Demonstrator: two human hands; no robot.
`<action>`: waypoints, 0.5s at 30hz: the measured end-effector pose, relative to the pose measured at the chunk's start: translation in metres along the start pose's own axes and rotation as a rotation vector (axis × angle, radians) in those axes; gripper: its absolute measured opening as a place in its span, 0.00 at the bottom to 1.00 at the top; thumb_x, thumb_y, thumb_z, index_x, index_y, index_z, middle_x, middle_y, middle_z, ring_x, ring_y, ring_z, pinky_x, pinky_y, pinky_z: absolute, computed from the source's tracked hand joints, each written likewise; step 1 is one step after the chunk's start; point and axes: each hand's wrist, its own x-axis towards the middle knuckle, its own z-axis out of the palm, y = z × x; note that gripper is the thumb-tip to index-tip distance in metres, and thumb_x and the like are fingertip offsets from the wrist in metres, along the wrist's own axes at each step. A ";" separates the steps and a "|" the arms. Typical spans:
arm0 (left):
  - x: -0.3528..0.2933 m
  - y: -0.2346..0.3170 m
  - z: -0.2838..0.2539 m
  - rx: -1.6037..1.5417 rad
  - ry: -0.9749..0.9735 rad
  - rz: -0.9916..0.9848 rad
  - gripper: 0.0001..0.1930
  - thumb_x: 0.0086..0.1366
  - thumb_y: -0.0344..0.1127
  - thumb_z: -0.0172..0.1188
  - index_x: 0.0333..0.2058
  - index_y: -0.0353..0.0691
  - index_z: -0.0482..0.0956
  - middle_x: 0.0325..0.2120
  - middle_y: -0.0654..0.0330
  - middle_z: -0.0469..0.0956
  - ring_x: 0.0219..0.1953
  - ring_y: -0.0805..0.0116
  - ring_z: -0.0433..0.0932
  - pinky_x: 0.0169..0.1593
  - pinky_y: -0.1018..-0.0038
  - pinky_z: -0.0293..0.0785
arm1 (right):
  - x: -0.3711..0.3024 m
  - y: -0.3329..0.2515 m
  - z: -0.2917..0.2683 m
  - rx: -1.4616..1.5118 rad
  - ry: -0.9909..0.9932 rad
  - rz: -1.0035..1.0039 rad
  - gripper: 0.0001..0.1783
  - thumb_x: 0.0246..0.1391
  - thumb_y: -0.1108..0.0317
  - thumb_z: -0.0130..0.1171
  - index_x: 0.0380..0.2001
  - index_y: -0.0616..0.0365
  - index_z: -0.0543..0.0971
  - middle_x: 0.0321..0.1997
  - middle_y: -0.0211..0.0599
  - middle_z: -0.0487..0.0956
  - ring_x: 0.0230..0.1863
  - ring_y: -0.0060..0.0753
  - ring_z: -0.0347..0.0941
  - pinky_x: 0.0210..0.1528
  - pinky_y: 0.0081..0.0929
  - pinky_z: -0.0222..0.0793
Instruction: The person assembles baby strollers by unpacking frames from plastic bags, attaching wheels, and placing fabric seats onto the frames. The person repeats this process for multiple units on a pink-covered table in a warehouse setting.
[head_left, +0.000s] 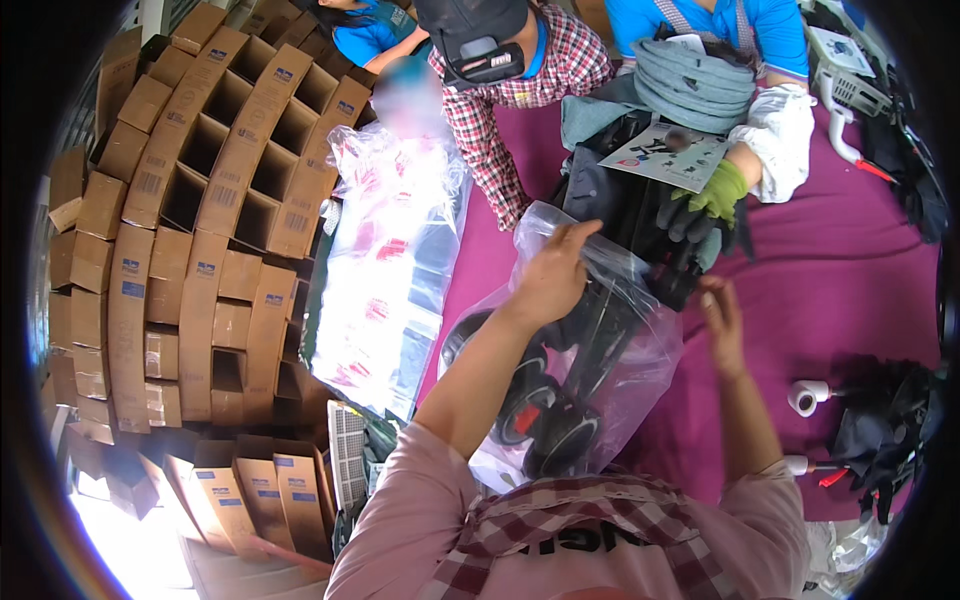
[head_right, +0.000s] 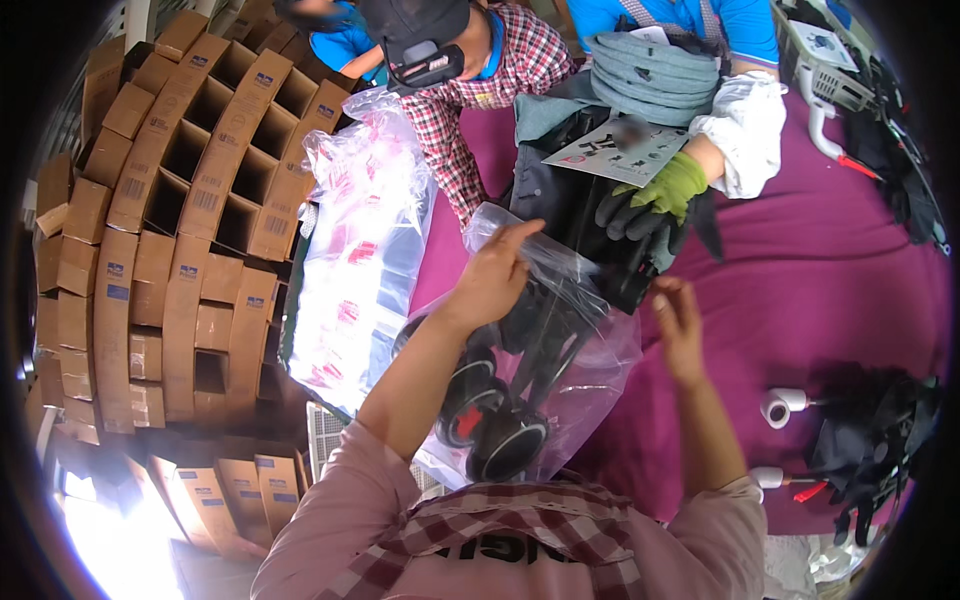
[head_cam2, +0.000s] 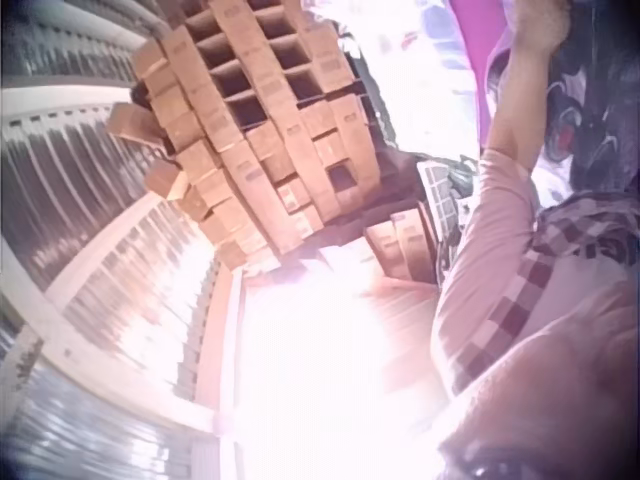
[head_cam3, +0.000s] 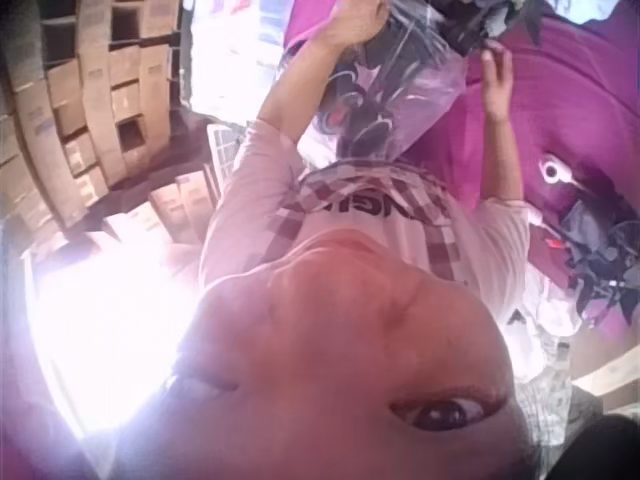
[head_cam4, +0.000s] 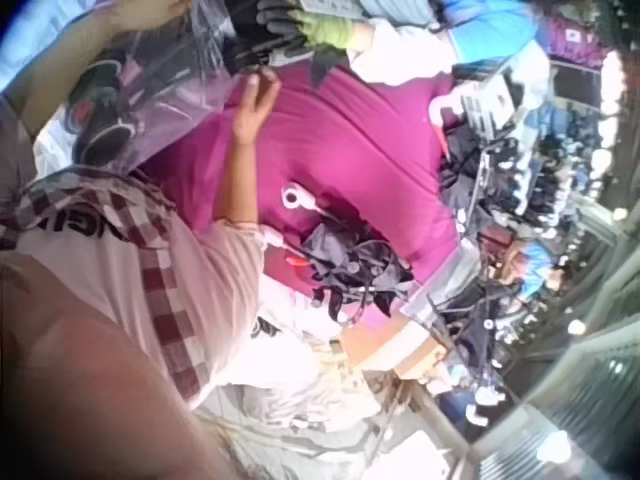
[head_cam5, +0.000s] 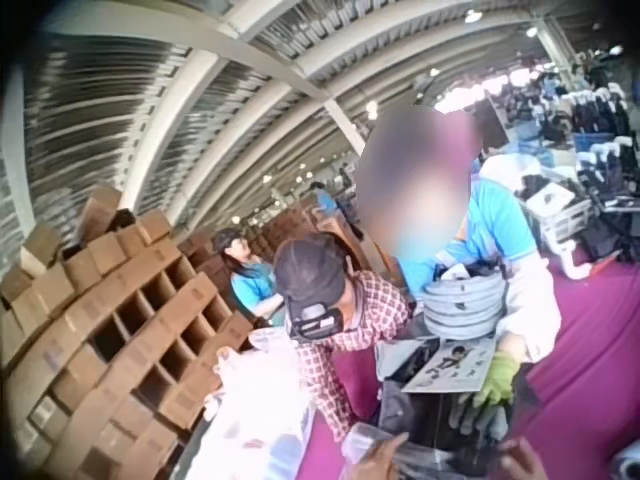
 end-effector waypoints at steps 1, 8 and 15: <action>0.001 0.004 0.001 -0.094 -0.040 -0.036 0.22 0.61 0.17 0.49 0.54 0.38 0.72 0.48 0.47 0.77 0.47 0.55 0.80 0.48 0.68 0.76 | -0.022 0.007 0.019 0.168 0.002 0.240 0.19 0.63 0.67 0.56 0.55 0.55 0.68 0.50 0.30 0.71 0.50 0.23 0.67 0.52 0.28 0.65; 0.012 0.054 -0.029 -0.064 -0.017 0.107 0.16 0.62 0.21 0.53 0.49 0.36 0.75 0.45 0.47 0.79 0.48 0.52 0.79 0.50 0.66 0.75 | -0.068 0.046 0.032 -0.146 -0.373 0.097 0.05 0.51 0.81 0.59 0.31 0.60 0.79 0.21 0.26 0.71 0.28 0.22 0.68 0.33 0.26 0.68; -0.074 0.026 -0.088 0.160 0.113 -0.090 0.17 0.60 0.20 0.54 0.49 0.32 0.76 0.48 0.45 0.75 0.52 0.46 0.74 0.58 0.64 0.69 | 0.082 -0.013 -0.072 -0.290 0.401 -0.360 0.03 0.60 0.78 0.57 0.31 0.61 0.77 0.34 0.30 0.75 0.36 0.21 0.70 0.41 0.21 0.68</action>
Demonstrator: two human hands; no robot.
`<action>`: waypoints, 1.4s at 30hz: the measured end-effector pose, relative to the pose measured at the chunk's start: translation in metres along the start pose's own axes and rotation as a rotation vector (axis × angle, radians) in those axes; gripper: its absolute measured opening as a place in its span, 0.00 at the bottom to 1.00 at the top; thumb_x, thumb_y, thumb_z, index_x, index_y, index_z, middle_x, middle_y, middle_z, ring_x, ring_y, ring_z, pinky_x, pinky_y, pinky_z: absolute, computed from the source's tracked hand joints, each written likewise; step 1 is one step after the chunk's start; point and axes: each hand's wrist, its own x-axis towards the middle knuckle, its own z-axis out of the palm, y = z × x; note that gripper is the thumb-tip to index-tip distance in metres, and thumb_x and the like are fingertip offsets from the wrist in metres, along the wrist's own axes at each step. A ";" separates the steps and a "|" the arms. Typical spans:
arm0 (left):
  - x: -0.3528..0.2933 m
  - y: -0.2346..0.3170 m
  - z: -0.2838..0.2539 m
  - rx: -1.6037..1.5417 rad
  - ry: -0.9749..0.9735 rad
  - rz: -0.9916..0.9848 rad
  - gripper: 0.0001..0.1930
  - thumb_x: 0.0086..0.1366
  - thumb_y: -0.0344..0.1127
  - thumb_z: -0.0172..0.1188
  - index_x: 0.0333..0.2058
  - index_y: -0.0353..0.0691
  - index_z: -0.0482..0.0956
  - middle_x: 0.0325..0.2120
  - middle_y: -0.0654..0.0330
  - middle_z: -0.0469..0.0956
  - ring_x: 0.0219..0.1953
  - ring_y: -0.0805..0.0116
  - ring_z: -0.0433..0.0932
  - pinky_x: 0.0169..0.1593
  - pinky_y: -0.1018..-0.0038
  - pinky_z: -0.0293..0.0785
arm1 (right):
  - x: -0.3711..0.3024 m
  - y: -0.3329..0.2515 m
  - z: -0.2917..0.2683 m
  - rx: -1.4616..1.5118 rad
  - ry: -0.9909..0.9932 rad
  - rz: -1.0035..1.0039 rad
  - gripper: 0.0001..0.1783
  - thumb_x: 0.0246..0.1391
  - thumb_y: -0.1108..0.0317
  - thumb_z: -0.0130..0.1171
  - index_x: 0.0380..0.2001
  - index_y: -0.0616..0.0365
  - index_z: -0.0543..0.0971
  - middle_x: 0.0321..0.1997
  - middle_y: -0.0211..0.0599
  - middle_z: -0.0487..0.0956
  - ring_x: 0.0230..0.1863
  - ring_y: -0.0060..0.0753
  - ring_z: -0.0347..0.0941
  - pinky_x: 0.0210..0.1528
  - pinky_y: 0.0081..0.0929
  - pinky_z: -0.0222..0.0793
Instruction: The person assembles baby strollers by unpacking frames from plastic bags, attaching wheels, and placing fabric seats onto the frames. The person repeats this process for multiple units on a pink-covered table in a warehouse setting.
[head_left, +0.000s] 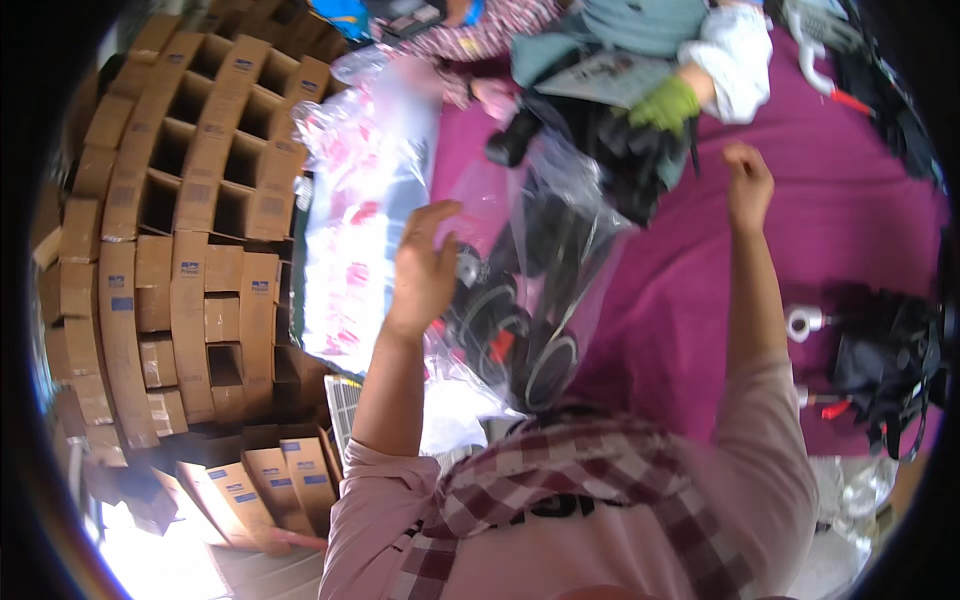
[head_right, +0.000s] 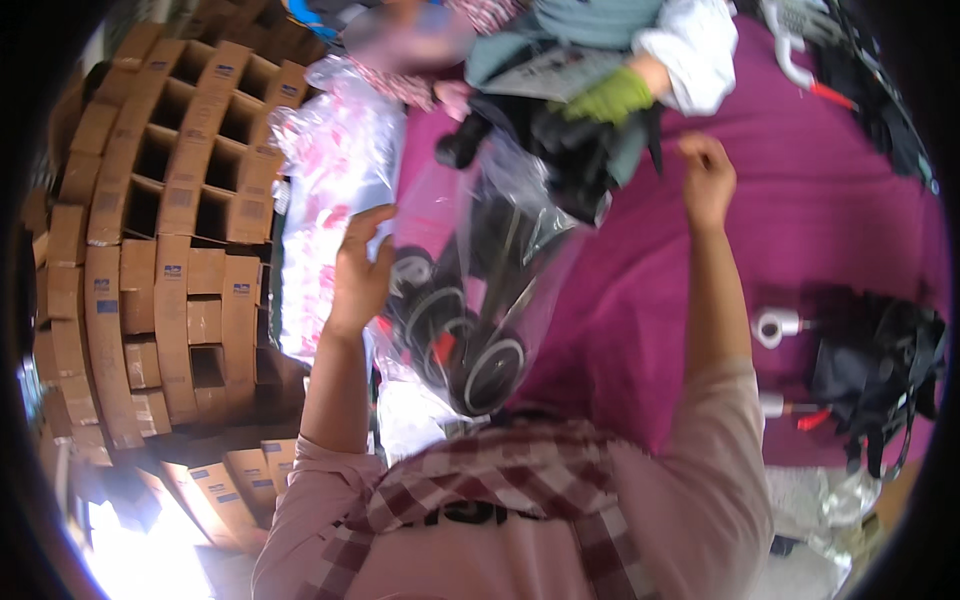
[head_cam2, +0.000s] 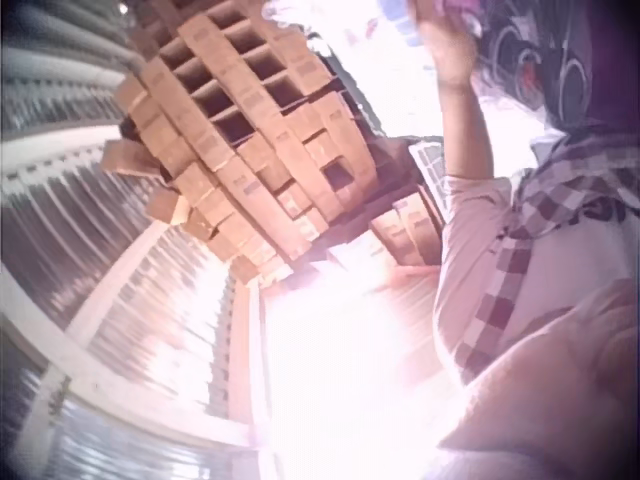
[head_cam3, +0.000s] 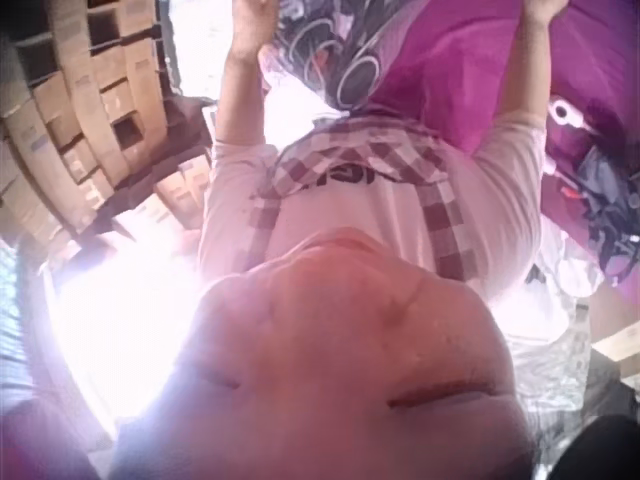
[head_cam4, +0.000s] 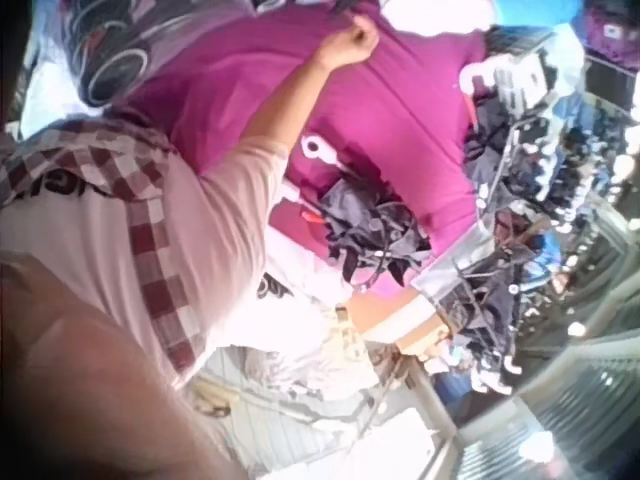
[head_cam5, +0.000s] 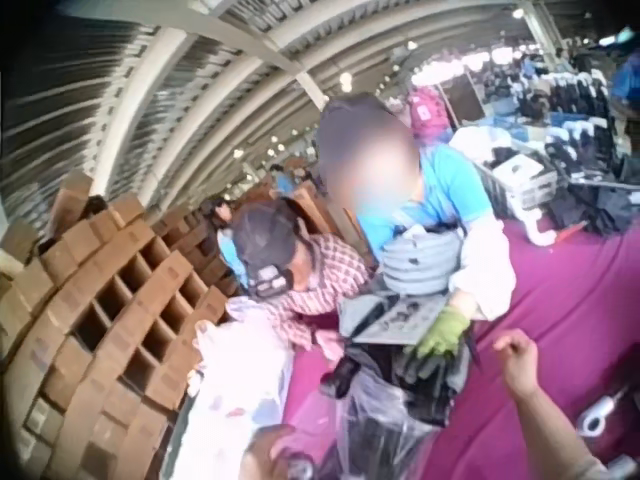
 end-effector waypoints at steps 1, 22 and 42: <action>-0.017 -0.009 0.000 0.095 -0.026 0.000 0.19 0.61 0.22 0.56 0.51 0.32 0.75 0.50 0.43 0.74 0.55 0.46 0.72 0.59 0.62 0.67 | -0.011 0.011 0.009 0.084 0.007 0.055 0.01 0.61 0.75 0.57 0.34 0.61 0.77 0.35 0.28 0.75 0.37 0.20 0.69 0.42 0.21 0.68; 0.013 0.043 0.020 0.047 0.290 0.242 0.03 0.59 0.31 0.65 0.30 0.40 0.81 0.31 0.61 0.82 0.38 0.60 0.78 0.53 0.61 0.65 | -0.100 0.019 0.000 -0.256 -0.394 0.335 0.22 0.66 0.61 0.49 0.20 0.65 0.75 0.16 0.34 0.71 0.23 0.25 0.64 0.27 0.30 0.62; -0.148 -0.055 0.012 -0.414 0.114 -0.060 0.04 0.64 0.26 0.59 0.37 0.33 0.80 0.37 0.53 0.82 0.41 0.56 0.80 0.47 0.67 0.75 | -0.109 -0.091 0.020 -0.132 -0.133 0.676 0.41 0.56 0.43 0.57 0.64 0.60 0.63 0.62 0.43 0.70 0.60 0.39 0.66 0.58 0.41 0.62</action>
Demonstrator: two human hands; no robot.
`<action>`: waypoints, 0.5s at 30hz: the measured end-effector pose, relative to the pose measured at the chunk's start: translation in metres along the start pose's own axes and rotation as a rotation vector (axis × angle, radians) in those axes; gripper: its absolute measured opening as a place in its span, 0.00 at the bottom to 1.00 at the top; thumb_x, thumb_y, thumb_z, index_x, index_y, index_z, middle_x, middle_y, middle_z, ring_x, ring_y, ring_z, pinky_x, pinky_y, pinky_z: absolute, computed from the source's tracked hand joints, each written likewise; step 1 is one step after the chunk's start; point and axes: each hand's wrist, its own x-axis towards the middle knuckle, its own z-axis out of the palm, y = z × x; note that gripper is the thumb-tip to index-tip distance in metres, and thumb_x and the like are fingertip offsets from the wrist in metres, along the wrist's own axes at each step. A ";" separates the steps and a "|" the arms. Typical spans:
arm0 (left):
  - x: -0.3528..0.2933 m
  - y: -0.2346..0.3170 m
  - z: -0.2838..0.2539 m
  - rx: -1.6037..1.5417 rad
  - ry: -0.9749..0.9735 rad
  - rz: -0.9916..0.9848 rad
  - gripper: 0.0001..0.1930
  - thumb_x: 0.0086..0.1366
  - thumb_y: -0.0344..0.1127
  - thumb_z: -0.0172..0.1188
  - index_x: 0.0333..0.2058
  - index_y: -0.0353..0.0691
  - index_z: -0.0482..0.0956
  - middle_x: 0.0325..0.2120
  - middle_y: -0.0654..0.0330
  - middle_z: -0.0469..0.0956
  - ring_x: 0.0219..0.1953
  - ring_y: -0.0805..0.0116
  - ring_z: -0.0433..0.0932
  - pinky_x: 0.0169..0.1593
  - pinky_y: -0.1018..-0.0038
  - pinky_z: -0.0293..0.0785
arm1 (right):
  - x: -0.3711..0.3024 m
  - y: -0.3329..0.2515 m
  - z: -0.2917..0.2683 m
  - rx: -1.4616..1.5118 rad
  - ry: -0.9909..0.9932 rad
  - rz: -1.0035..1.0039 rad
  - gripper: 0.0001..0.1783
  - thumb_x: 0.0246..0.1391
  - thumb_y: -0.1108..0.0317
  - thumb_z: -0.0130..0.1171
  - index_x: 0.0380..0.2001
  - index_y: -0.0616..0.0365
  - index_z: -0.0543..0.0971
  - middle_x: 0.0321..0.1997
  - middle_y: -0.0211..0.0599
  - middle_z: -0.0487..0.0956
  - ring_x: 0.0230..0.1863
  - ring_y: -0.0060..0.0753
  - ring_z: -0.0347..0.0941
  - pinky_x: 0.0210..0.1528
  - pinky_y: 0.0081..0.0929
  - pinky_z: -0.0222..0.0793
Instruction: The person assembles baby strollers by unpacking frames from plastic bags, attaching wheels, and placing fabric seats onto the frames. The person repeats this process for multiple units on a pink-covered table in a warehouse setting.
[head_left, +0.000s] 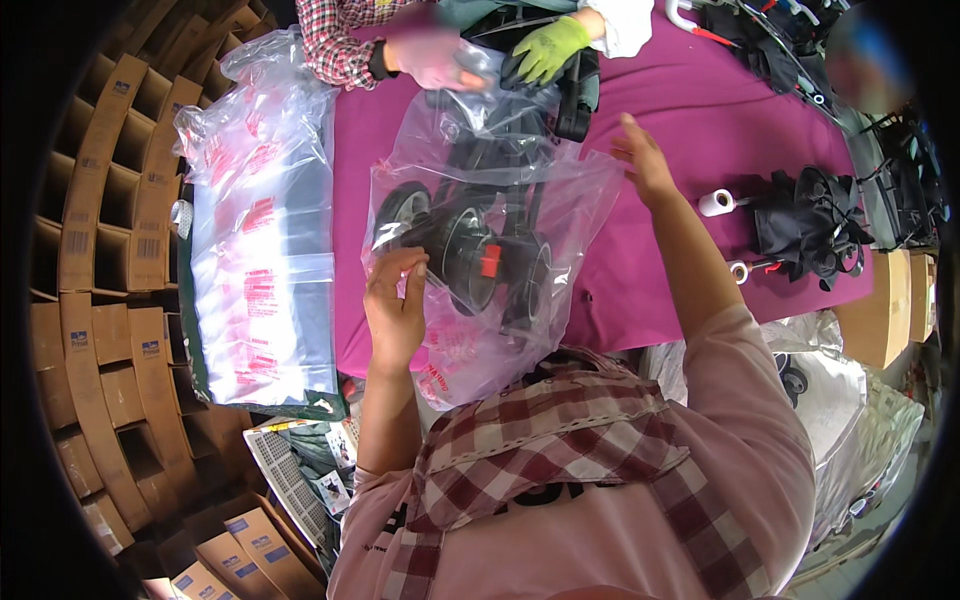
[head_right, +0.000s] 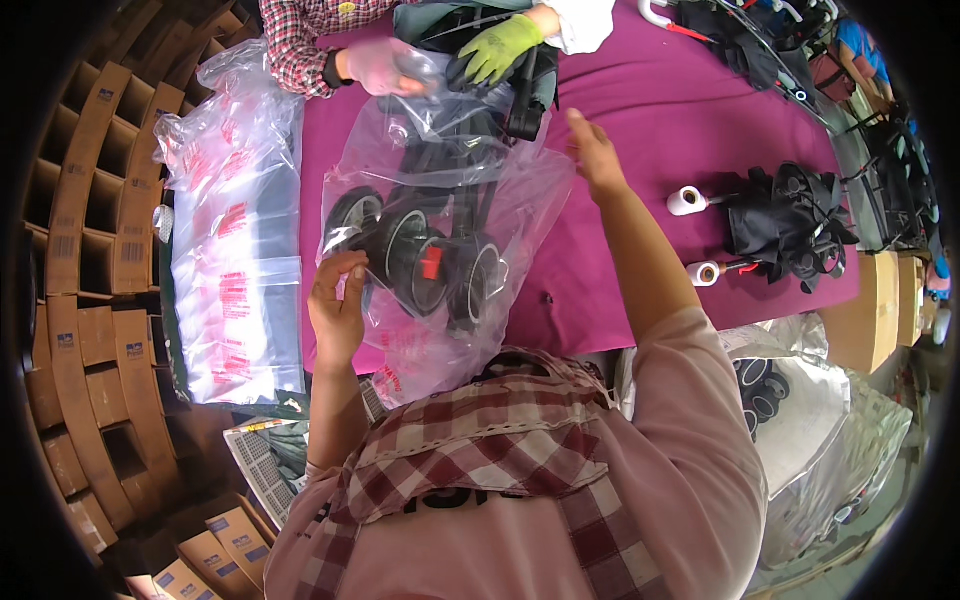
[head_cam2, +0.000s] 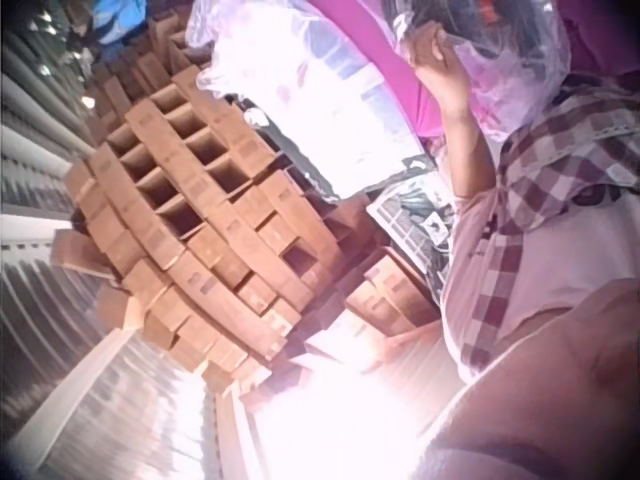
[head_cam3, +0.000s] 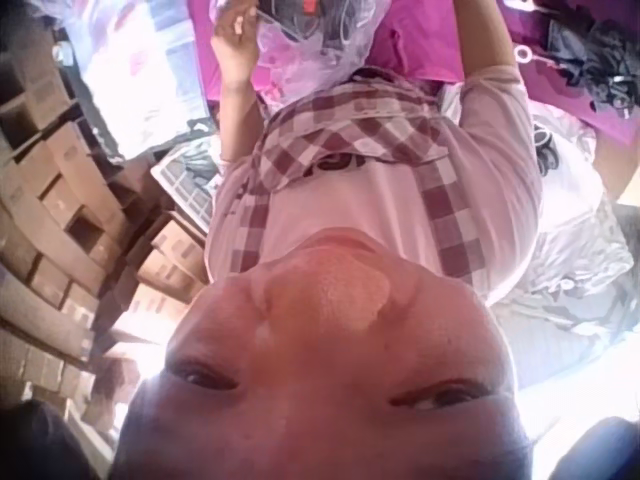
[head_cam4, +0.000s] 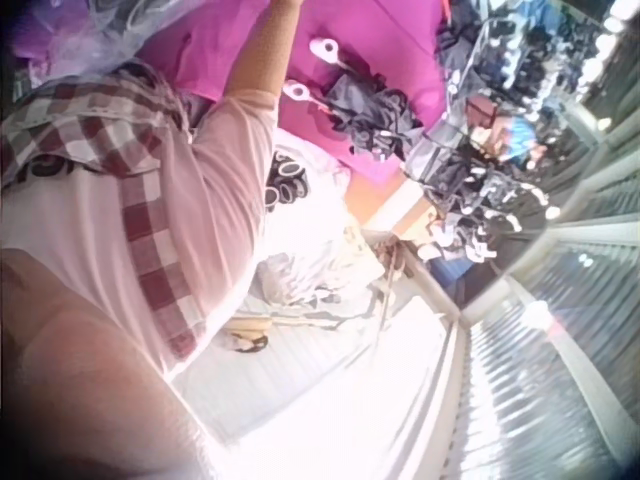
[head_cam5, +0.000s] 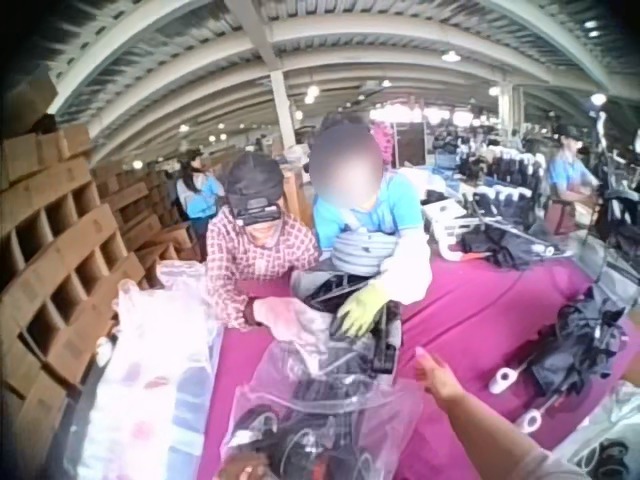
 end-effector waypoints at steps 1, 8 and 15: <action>-0.002 0.000 0.001 -0.022 -0.028 -0.016 0.05 0.64 0.26 0.59 0.37 0.33 0.80 0.37 0.53 0.82 0.42 0.56 0.80 0.47 0.66 0.75 | 0.018 0.014 0.008 -0.056 -0.028 -0.051 0.39 0.54 0.48 0.59 0.64 0.59 0.64 0.60 0.42 0.71 0.57 0.37 0.67 0.55 0.38 0.63; -0.012 0.011 -0.020 0.165 -0.075 -0.083 0.07 0.63 0.23 0.57 0.38 0.33 0.81 0.38 0.51 0.81 0.42 0.55 0.80 0.48 0.66 0.75 | 0.091 0.055 0.046 0.458 0.083 0.022 0.45 0.46 0.79 0.51 0.70 0.52 0.52 0.61 0.44 0.71 0.44 0.35 0.76 0.41 0.30 0.74; -0.009 0.026 -0.002 0.305 -0.155 -0.185 0.07 0.63 0.24 0.57 0.38 0.33 0.81 0.38 0.50 0.81 0.43 0.54 0.79 0.49 0.65 0.73 | 0.125 0.106 0.032 0.460 -0.405 0.087 0.24 0.54 0.80 0.52 0.56 0.61 0.72 0.41 0.36 0.81 0.38 0.32 0.80 0.39 0.29 0.78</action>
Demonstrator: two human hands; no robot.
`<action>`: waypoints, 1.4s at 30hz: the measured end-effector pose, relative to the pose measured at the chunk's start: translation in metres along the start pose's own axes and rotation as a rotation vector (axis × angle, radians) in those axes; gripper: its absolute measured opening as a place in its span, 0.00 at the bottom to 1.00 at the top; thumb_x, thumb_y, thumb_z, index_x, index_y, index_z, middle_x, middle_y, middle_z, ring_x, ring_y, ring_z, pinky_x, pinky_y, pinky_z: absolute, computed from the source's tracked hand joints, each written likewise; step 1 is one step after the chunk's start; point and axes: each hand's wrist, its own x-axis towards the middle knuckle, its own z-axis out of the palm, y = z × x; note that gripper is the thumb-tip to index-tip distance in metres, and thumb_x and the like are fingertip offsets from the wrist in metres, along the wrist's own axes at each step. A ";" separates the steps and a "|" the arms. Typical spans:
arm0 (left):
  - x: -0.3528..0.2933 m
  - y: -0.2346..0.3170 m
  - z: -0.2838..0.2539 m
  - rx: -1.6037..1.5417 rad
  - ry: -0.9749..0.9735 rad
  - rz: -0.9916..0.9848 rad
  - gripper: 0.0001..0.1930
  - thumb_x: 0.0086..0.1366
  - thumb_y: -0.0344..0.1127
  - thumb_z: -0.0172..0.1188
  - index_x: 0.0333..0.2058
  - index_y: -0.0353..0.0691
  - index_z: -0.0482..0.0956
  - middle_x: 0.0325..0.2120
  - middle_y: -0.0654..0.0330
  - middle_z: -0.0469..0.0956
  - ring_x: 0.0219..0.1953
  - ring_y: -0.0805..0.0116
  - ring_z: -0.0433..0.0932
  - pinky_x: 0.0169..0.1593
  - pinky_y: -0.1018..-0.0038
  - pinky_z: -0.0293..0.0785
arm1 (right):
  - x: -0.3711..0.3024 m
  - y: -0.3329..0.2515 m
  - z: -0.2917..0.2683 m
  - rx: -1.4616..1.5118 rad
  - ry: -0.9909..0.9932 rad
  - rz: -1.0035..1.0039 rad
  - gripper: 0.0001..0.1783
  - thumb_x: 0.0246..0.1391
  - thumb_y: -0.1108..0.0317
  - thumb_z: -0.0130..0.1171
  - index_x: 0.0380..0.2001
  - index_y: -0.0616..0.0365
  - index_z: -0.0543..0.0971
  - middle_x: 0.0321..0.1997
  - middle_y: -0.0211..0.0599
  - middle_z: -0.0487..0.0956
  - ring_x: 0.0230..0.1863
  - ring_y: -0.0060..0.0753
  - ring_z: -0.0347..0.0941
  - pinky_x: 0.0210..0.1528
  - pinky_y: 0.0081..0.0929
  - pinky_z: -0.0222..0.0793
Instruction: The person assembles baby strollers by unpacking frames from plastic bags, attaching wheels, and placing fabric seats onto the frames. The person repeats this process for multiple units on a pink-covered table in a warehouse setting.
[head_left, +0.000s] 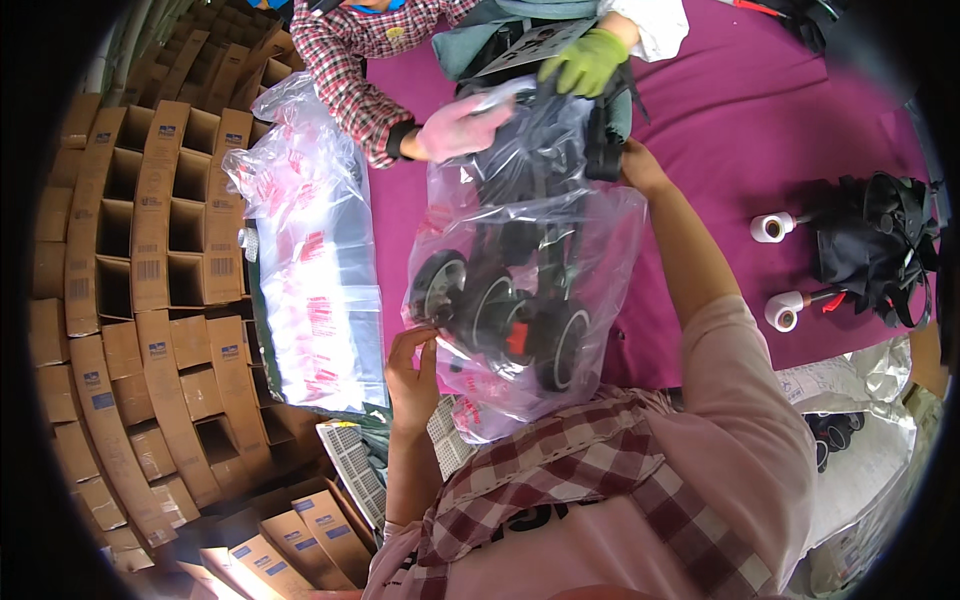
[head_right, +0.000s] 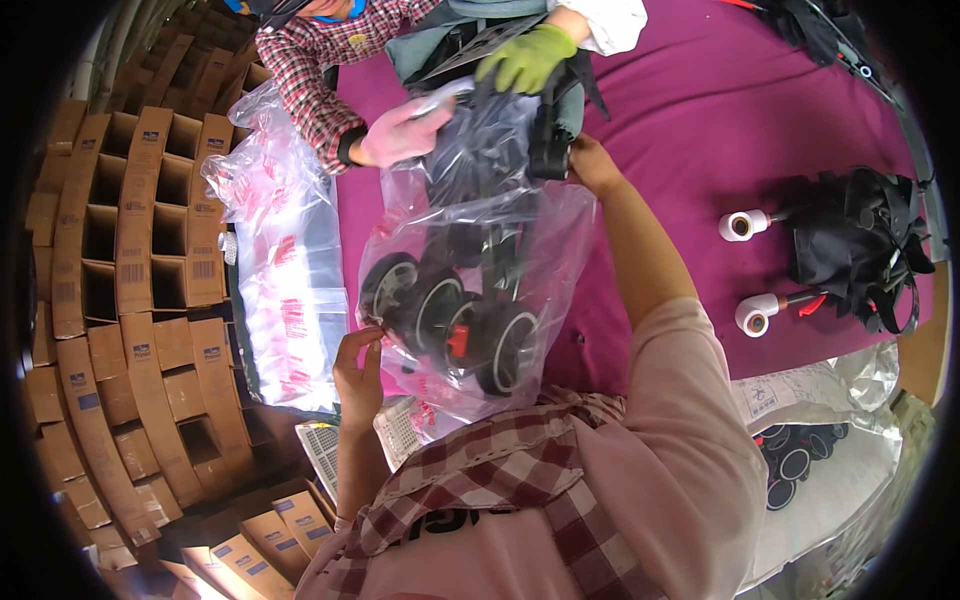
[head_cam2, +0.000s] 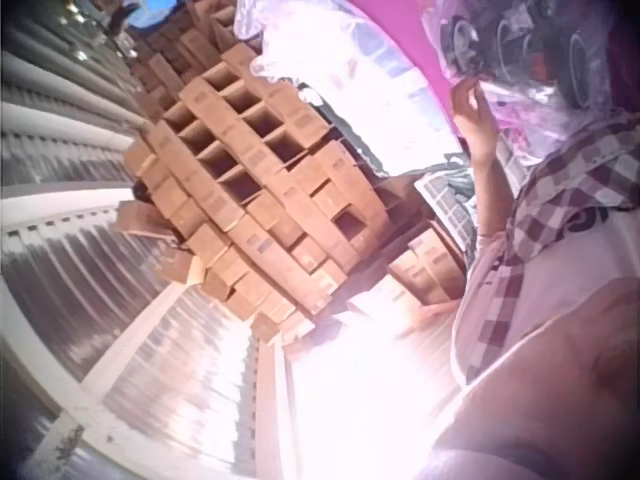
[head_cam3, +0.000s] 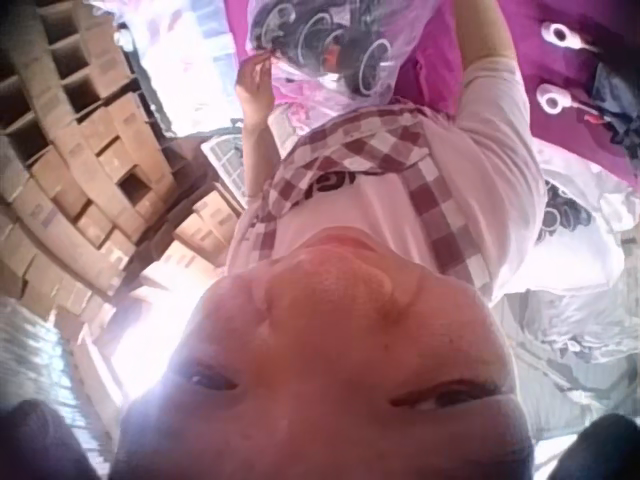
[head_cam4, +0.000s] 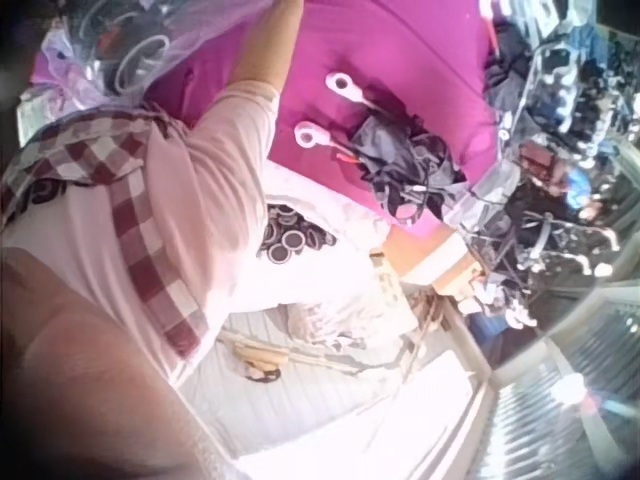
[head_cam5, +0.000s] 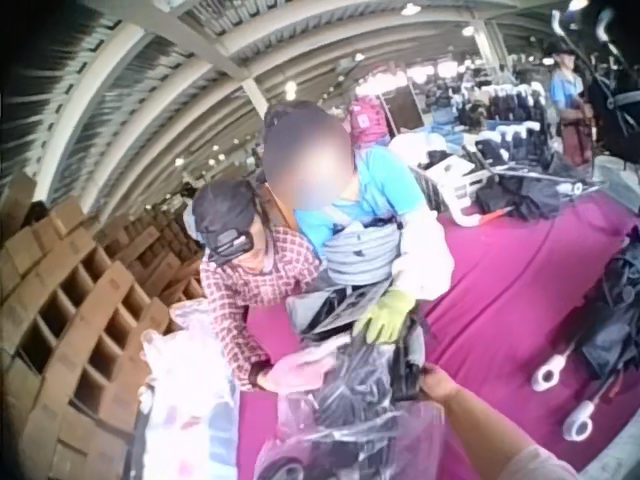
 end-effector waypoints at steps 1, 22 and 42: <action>0.001 0.004 0.004 0.011 -0.019 -0.004 0.07 0.63 0.24 0.57 0.38 0.33 0.80 0.38 0.50 0.81 0.43 0.54 0.79 0.49 0.65 0.72 | -0.012 0.003 0.006 -0.115 -0.036 -0.021 0.16 0.54 0.77 0.56 0.48 0.64 0.78 0.39 0.35 0.82 0.38 0.29 0.80 0.38 0.28 0.77; 0.149 0.139 0.173 0.478 -0.777 0.286 0.08 0.61 0.36 0.60 0.35 0.40 0.75 0.31 0.51 0.76 0.40 0.47 0.78 0.43 0.54 0.72 | -0.089 0.018 -0.004 -0.936 -0.335 -0.307 0.16 0.43 0.73 0.63 0.40 0.59 0.78 0.33 0.45 0.79 0.37 0.49 0.77 0.41 0.35 0.74; 0.233 0.145 0.166 0.714 -0.281 0.323 0.22 0.64 0.38 0.59 0.55 0.37 0.69 0.49 0.45 0.72 0.45 0.42 0.76 0.45 0.55 0.75 | -0.116 0.027 0.002 0.019 -0.360 -0.007 0.13 0.64 0.62 0.59 0.31 0.60 0.75 0.28 0.24 0.74 0.30 0.15 0.67 0.34 0.19 0.64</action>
